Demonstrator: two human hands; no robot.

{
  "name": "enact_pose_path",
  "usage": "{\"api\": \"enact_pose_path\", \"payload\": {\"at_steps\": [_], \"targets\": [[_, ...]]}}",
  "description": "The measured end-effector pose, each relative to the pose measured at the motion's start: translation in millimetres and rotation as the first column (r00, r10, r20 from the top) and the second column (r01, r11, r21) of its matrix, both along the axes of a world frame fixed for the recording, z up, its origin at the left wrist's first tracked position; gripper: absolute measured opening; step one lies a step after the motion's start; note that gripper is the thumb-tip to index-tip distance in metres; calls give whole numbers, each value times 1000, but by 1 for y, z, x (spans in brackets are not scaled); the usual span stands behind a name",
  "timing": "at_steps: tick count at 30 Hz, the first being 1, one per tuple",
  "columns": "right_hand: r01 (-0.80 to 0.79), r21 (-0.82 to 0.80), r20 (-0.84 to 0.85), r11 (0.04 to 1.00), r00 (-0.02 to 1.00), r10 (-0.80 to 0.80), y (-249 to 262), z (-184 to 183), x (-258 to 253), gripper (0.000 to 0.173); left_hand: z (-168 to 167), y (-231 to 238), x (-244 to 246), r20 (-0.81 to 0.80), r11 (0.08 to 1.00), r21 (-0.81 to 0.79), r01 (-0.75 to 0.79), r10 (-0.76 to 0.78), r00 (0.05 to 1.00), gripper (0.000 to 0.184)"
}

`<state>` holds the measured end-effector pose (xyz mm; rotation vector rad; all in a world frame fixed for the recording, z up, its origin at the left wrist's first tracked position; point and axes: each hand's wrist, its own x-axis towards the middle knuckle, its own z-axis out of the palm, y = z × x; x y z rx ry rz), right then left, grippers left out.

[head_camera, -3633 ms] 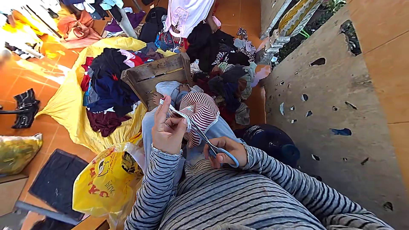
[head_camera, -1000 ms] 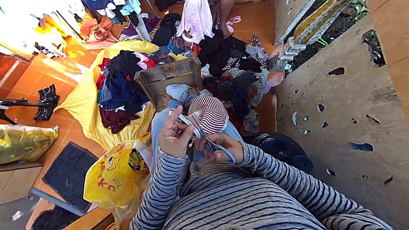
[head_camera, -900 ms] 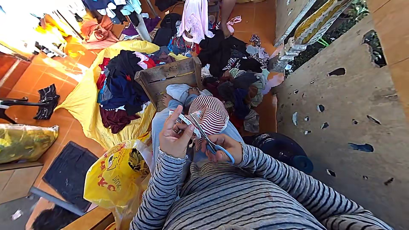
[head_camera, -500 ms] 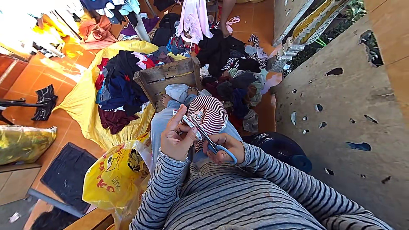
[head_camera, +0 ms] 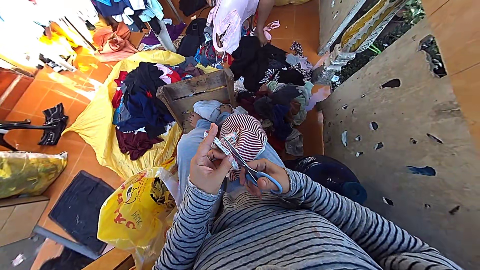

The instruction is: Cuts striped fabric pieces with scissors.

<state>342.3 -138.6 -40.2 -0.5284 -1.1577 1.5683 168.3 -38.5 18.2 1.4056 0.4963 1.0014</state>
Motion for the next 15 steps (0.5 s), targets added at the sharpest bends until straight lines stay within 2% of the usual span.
{"api": "enact_pose_path", "payload": {"at_steps": [7,15], "targets": [[-47,-23,66,999,997,49,0,1,3,45,9,9,-11,-12,998,56,2,-2,1000,92],[-117,27,-52,993,992,119,2,4,1,56,13,7,-13,-46,994,34,105,-103,994,97]]}}
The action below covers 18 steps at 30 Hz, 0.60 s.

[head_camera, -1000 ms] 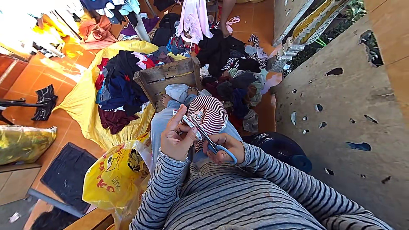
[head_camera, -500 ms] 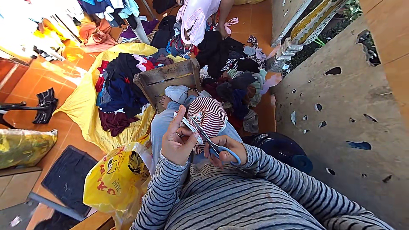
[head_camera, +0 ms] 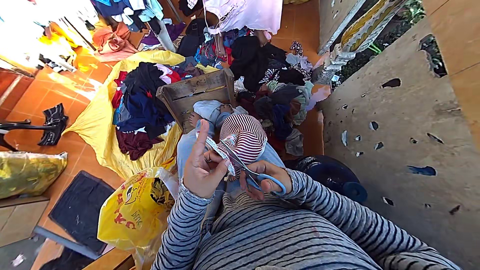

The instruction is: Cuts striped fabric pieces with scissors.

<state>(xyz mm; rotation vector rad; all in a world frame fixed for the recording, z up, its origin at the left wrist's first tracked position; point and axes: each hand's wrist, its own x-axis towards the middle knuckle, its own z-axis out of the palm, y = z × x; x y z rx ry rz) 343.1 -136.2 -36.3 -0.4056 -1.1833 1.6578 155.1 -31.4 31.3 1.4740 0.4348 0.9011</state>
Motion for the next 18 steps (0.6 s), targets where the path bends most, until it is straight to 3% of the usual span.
{"api": "enact_pose_path", "payload": {"at_steps": [7,18], "targets": [[-146,-67,-19,987,989,145,-3,4,9,56,6,9,-8,-11,999,-34,7,-7,1000,100],[-83,-92,-129,992,989,70,5,10,-8,62,1,-4,3,-18,997,-48,66,-67,998,103]]}}
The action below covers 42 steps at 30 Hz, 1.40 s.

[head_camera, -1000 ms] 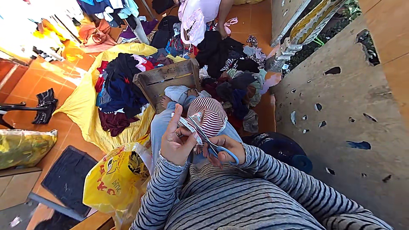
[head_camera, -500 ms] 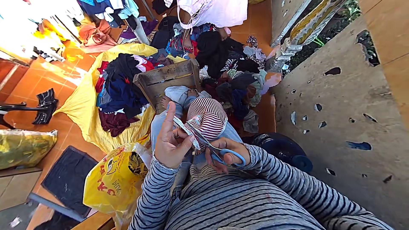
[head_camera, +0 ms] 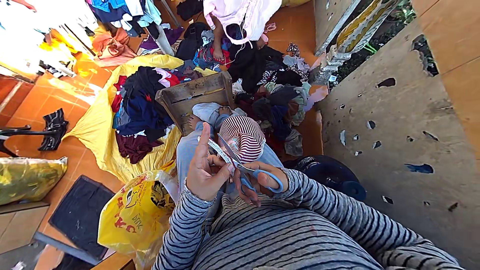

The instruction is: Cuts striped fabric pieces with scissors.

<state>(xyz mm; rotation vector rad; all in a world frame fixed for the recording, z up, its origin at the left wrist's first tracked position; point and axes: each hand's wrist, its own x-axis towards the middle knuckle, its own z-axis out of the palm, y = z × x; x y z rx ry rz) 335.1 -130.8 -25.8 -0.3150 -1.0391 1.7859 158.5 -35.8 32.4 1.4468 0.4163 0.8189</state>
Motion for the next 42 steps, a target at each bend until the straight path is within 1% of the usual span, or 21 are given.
{"api": "enact_pose_path", "payload": {"at_steps": [4,7,9,14,16,20,22,24,26,29,31,32,33,34,36,37,38,39,40,41,42], "targets": [[75,32,18,997,997,-75,1,-1,-4,59,1,-3,2,-65,997,21,-80,81,995,106],[152,48,4,987,988,-153,-1,-1,-10,49,0,-3,2,-94,994,43,-99,103,990,106],[178,47,0,983,984,-178,-2,-1,-12,46,-1,-3,2,-95,994,44,-103,107,990,106],[155,39,0,987,988,-155,-1,-3,-12,50,2,-8,3,-89,997,24,-73,75,993,108],[205,31,8,978,979,-206,-1,-3,-12,48,2,-8,3,-117,996,49,-72,77,990,108],[269,39,122,962,955,-272,-10,-1,2,50,0,-10,6,-149,992,121,-27,45,988,109],[251,76,158,965,952,-261,-12,-4,12,53,7,-11,-1,-125,987,147,-61,80,989,105],[205,89,138,975,967,-215,-10,-7,24,57,31,-6,-23,-101,966,207,-152,176,979,95],[198,72,154,978,966,-207,-10,-5,33,57,63,0,-62,-83,917,326,-229,270,959,80],[201,87,172,976,962,-214,-12,-11,40,57,102,1,-129,-42,774,533,-341,427,903,51],[196,74,167,978,964,-206,-13,-16,42,56,114,0,-166,-30,676,629,-383,513,858,35],[196,59,162,979,966,-203,-13,-18,41,55,116,1,-180,-29,655,647,-390,533,846,30],[196,44,157,980,967,-200,-14,-19,39,55,113,3,-191,-35,659,643,-391,535,844,28],[205,33,156,978,966,-208,-14,-20,37,55,106,8,-201,-60,685,621,-381,526,848,29],[220,21,161,975,962,-221,-14,-22,33,55,79,22,-217,-165,776,528,-345,493,854,27],[225,10,170,974,960,-224,-14,-23,31,54,60,29,-224,-273,814,475,-336,499,822,25],[233,0,181,972,956,-229,-15,-23,30,54,43,32,-229,-472,842,437,-315,513,717,23],[249,1,199,968,949,-244,-15,-22,29,53,32,33,-229,-742,889,384,-250,458,489,29],[284,15,227,959,933,-280,-16,-20,29,50,26,37,-218,-943,952,240,-189,275,186,38],[351,39,277,936,896,-347,-17,-17,30,47,18,43,-201,-996,983,85,-165,80,-39,49],[436,80,342,896,833,-436,-19,-13,31,42,12,47,-182,-990,991,9,-134,-10,-141,57]]}}
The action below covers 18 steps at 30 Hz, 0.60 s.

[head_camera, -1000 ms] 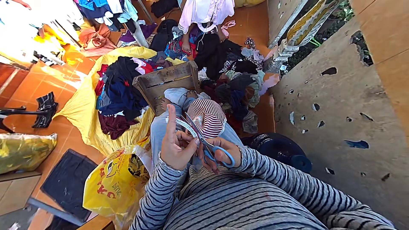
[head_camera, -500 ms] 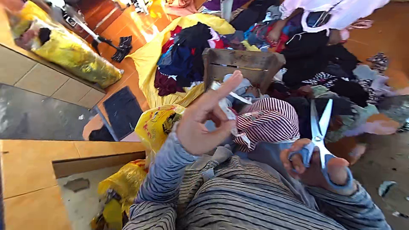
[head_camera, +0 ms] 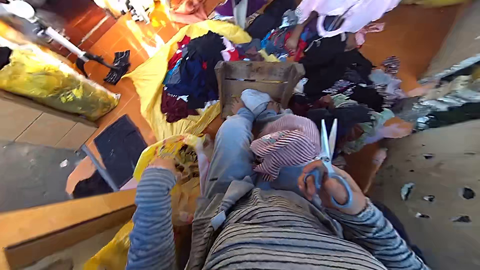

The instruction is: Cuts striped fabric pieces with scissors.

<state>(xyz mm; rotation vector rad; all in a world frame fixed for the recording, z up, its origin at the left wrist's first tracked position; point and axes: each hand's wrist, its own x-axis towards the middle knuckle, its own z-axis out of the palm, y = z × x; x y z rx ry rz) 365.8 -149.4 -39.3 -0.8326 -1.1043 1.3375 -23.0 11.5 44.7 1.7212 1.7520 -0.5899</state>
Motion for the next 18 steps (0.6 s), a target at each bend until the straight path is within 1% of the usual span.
{"api": "enact_pose_path", "payload": {"at_steps": [1,2,3,4,5,6,7,8,9,10,11,12,13,14,15,16,17,18], "targets": [[123,14,103,992,987,-124,-2,3,0,38,0,-1,20,34,997,15,73,-74,997,60],[251,38,235,967,939,-253,-4,3,-1,39,-3,-6,38,159,976,129,174,-193,968,59],[355,78,391,931,848,-356,-5,2,-2,45,-10,-11,58,306,930,273,245,-326,895,56],[426,128,546,896,724,-422,-6,-1,-2,54,-21,-14,80,425,878,394,271,-436,794,53],[459,175,655,871,606,-451,-7,-5,-4,60,-35,-16,105,501,838,469,279,-513,697,55],[478,212,712,852,522,-470,-7,-10,-7,64,-47,-17,128,528,821,482,306,-551,646,64],[493,242,735,836,469,-490,-7,-15,-11,66,-56,-16,149,507,824,439,359,-557,658,75],[513,249,737,821,449,-504,-8,-18,-15,66,-63,-15,165,463,837,365,407,-542,701,84],[537,242,732,808,445,-515,-10,-19,-18,65,-69,-12,176,420,854,300,426,-519,744,87],[559,234,727,795,443,-525,-10,-19,-19,62,-71,-8,184,397,871,273,409,-489,777,87],[582,225,724,782,437,-534,-9,-18,-18,58,-70,-5,188,403,892,283,353,-444,800,84],[603,209,722,770,435,-537,-10,-16,-15,56,-66,-6,188,424,904,328,274,-400,813,77],[624,198,734,756,417,-536,-12,-17,-10,55,-63,-11,187,451,896,401,191,-374,810,67],[643,189,754,742,388,-529,-14,-20,-5,55,-65,-18,184,479,852,510,118,-395,784,54],[658,180,775,731,363,-517,-16,-23,-1,55,-72,-24,181,504,771,634,61,-472,724,42],[660,189,793,728,335,-509,-18,-28,2,55,-76,-30,180,511,722,690,61,-545,665,32],[650,193,807,735,322,-496,-19,-32,4,54,-75,-36,180,507,739,661,129,-567,649,25],[632,192,819,751,318,-478,-18,-35,4,52,-67,-42,181,472,809,534,247,-527,707,27]]}}
